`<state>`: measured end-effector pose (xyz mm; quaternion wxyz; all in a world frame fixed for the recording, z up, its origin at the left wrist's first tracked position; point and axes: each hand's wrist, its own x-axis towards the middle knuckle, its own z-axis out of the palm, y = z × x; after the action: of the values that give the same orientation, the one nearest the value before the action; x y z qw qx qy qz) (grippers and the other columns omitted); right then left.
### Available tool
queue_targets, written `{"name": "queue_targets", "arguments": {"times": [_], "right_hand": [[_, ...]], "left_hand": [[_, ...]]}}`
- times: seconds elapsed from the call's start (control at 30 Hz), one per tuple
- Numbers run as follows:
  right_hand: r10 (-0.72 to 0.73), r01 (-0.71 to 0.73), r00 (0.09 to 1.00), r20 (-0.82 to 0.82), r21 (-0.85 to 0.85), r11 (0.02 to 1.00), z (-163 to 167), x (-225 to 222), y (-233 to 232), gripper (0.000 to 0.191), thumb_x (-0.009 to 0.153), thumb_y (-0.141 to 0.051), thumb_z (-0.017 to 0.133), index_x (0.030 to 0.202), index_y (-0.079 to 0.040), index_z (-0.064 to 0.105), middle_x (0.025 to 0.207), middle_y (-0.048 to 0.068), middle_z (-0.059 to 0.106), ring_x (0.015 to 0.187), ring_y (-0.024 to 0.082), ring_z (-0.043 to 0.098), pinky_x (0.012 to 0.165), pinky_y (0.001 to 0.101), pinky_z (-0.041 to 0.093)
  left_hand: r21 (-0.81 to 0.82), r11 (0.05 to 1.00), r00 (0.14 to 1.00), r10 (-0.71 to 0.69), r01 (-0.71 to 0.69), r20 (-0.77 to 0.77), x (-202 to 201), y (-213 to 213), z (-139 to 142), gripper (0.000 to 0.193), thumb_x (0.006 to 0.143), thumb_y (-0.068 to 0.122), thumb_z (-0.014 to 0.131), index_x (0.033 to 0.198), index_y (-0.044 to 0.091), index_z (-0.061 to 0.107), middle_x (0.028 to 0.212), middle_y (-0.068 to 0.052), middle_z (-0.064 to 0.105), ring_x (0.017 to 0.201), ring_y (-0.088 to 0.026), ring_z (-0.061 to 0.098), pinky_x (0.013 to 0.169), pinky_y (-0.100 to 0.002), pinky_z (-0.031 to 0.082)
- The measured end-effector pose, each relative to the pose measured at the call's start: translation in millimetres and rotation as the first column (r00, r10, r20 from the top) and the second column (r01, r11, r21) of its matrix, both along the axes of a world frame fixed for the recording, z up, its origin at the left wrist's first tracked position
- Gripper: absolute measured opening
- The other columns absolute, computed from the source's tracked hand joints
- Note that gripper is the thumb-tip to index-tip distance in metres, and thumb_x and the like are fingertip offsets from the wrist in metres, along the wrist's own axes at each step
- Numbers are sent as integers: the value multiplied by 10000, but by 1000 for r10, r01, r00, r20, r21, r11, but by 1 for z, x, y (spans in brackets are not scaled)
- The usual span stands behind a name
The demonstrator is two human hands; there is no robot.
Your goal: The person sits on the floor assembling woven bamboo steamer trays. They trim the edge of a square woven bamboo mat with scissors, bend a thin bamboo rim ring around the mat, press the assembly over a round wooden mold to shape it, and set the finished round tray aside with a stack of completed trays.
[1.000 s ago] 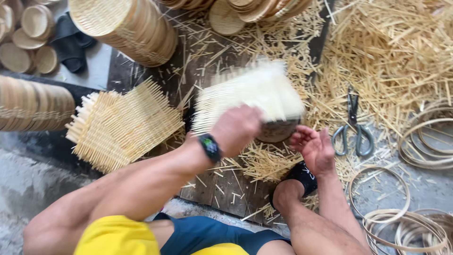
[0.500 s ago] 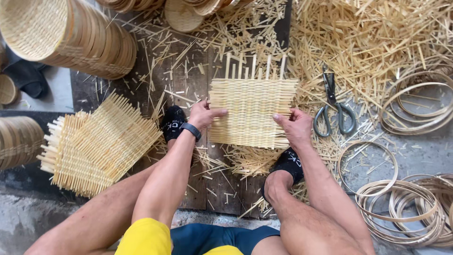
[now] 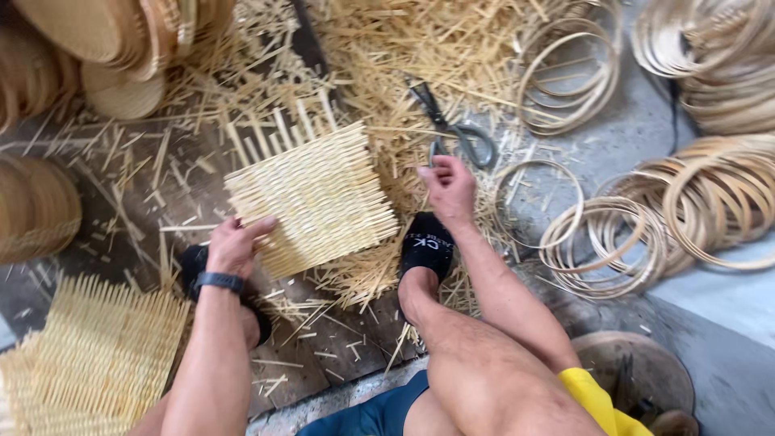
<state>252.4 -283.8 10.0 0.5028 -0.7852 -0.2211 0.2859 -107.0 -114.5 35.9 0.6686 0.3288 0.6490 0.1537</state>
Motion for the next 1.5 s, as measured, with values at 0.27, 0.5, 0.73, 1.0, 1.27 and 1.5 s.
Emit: {"name": "queue_targets", "arguments": {"times": [0.27,0.5,0.73,1.0,1.27,1.5], "right_hand": [[531,-106,833,153,-899,426,-1,97,-150,251,866,-343,745,1026,-153,776,938,158,709,860,334,681,803,492,559],[179,-137,976,125,-291,947,76,91,-130,121,984,-155,606,1053,-60,635,798,81,719,711,154,706,646,358,596],[442,96,679,-586,668,738,186,77,-65,158,1148,-140,554,1136,5,614,880,79,625,830,182,620,778,356,548],[306,-444,756,579,110,889,289,21,-26,465,1023,-191,724,1394,0,517,1161,123,582,1070,251,601,919,376,554],[512,-882,127,850,-139,450,359,-13,-6,330,902,-167,866,1143,-38,681,1058,87,662,1002,266,654,840,399,566],[345,-863,-122,931,-271,427,374,-24,15,224,819,-153,747,1010,-37,738,874,45,589,842,206,631,621,312,546]], "left_hand": [[100,989,944,137,-111,-301,3,-7,20,808,751,196,894,1421,64,461,1077,-122,636,918,-186,607,742,-310,540],[890,265,902,128,370,-413,66,-38,81,432,963,77,826,1300,51,556,1234,-141,599,1067,-248,602,844,-323,573],[302,904,882,-386,303,271,177,-68,133,524,1051,436,534,1331,22,693,1291,-146,727,1140,-220,697,864,-378,651],[85,992,574,-13,-98,819,147,-94,190,428,1086,282,589,1426,25,630,852,-22,623,729,-123,591,687,-289,535],[-37,965,799,-194,261,568,151,-105,275,684,934,659,389,994,59,713,729,-12,635,570,-93,474,517,-234,374],[-64,862,626,-312,503,715,154,-74,289,868,790,963,214,516,172,444,515,38,379,417,-106,311,390,-264,222]]}}
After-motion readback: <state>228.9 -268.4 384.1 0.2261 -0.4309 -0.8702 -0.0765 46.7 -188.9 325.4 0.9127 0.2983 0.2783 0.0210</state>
